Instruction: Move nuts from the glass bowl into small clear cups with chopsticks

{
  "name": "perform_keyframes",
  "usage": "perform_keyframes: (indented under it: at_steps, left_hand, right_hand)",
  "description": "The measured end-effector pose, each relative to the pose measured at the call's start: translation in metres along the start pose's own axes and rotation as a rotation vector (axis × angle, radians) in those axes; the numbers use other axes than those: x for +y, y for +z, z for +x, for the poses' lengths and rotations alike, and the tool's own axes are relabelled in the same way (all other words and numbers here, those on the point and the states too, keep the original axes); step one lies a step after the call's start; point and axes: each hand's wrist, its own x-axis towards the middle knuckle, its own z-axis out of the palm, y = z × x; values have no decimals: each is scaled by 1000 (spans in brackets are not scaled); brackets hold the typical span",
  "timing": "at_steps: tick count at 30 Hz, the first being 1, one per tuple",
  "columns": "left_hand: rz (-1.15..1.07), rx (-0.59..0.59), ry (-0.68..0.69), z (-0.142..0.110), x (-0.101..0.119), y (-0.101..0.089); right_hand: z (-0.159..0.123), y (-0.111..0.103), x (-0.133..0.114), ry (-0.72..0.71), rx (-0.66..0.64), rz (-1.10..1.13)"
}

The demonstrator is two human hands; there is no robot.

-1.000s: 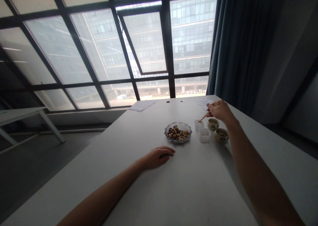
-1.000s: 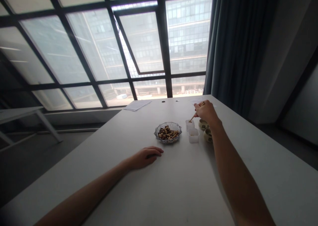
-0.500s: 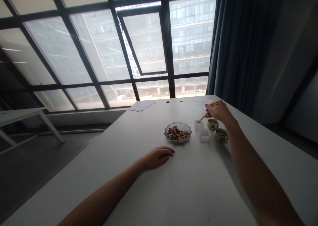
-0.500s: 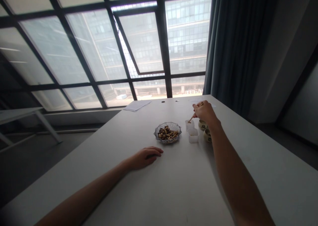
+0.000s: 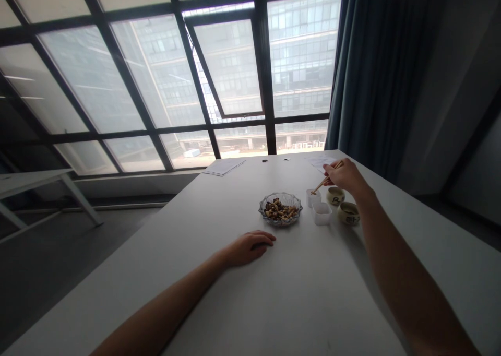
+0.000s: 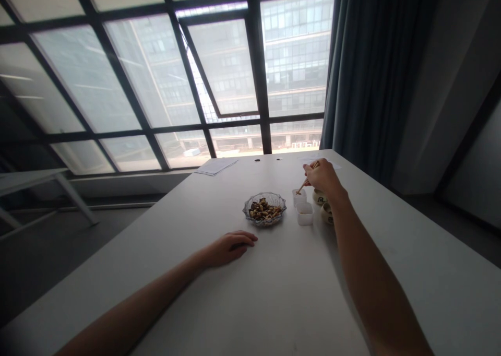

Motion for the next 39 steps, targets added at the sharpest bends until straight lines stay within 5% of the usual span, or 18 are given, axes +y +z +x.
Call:
perform_keyframes:
  at_steps: [9,17,30,39]
  left_hand:
    - [-1,2,-1,2,-10,0]
    - [-9,8,-2,1,-8,0]
    - [-15,3,-9,13,4,2]
    - [2,-1,-7,14,8,2]
  right_hand:
    - [3,-14,7,0,-211,-86]
    - [-15,-6,-13,-114,-202,9]
    - [-15,25,2,-211,-615,-95]
    - [-27,34,-8,-212,-577,-183]
